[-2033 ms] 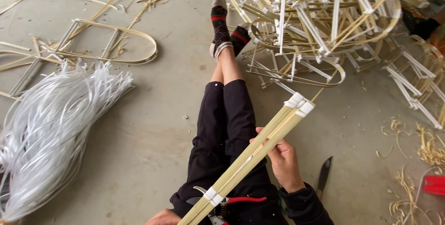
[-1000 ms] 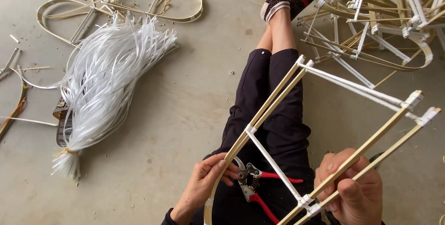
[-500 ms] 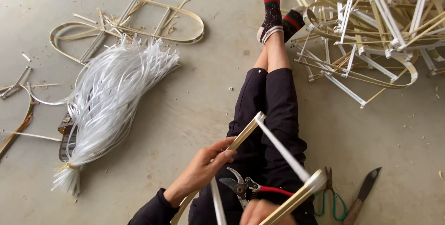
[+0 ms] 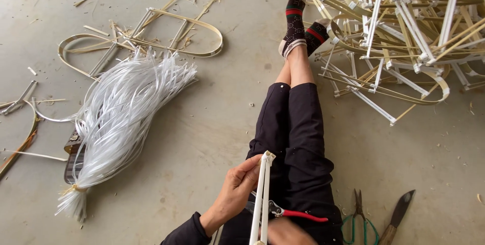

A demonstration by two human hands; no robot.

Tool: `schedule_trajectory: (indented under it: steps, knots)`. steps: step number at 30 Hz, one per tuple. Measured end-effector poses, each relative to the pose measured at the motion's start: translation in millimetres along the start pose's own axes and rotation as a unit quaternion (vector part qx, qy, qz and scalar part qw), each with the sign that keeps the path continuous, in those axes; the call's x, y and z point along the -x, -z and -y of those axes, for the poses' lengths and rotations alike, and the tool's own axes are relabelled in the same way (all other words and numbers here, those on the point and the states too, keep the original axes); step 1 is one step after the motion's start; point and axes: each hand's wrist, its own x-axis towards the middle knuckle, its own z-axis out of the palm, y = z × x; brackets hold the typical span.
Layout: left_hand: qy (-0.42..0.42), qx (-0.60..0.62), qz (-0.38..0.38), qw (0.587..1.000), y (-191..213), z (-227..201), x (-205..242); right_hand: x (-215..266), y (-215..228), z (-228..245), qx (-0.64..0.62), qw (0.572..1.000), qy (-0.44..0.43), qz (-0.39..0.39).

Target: Cutting and assembling bamboo strips to create structures, likely lanterns or baskets.

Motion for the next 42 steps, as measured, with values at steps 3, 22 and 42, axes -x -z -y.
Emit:
schedule_trajectory:
  steps: [3, 22, 42]
  knots:
    - [0.016, 0.014, -0.004, 1.0, 14.1, 9.0, 8.0, -46.3, 17.9, -29.1, 0.086, 0.996, -0.029, 0.012]
    - [0.041, -0.107, 0.004, 0.993, -3.2, 17.1, 60.0, -51.5, 181.7, 43.7, -0.195, 0.892, -0.25, -0.322]
    - [0.09, -0.092, 0.052, 0.99, -6.4, 42.9, 64.5, -36.5, 128.3, 25.9, -0.083, 0.986, -0.136, -0.047]
